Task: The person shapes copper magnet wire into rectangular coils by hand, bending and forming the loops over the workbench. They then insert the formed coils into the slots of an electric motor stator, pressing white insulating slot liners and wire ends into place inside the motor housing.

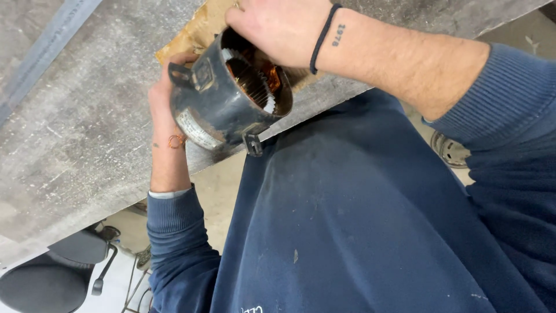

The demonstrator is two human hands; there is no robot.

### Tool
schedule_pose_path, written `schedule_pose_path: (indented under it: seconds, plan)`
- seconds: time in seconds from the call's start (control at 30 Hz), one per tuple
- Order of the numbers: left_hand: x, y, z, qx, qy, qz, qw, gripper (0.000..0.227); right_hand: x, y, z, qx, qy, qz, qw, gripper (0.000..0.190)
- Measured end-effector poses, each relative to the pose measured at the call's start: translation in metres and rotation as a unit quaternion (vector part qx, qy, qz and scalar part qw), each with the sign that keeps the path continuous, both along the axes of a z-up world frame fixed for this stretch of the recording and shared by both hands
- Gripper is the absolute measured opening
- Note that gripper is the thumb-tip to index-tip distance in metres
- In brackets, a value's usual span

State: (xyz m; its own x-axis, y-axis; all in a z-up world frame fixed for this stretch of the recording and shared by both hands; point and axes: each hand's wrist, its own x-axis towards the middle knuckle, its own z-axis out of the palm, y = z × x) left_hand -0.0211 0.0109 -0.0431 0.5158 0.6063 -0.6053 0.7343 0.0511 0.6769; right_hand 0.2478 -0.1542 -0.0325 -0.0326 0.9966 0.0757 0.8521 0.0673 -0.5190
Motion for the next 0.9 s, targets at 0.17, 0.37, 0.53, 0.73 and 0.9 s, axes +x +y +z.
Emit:
schedule_pose_path:
  seconds: [0.17,0.37,0.53,0.73,0.9]
  plan:
    - [0.004,-0.017,0.006,0.179,-0.02,-0.17,0.969,0.025,-0.006,0.007,0.01,-0.118,0.114,-0.036,0.986,0.038]
    - [-0.011,-0.021,-0.01,0.207,-0.008,-0.158,0.965,0.011,-0.007,0.002,0.019,-0.122,0.101,-0.046,0.986,0.043]
    - [-0.014,-0.02,-0.007,0.151,-0.072,-0.098,0.981,0.009,-0.006,-0.006,0.011,-0.052,0.125,-0.051,0.99,0.039]
    - [-0.008,-0.017,-0.004,-0.078,-0.127,0.088,0.985,0.018,-0.003,-0.007,0.012,-0.178,0.27,-0.044,0.945,0.044]
    - [0.0,-0.023,0.021,0.071,-0.181,-0.123,0.973,0.024,-0.011,-0.013,0.017,-0.431,0.368,-0.144,0.811,0.028]
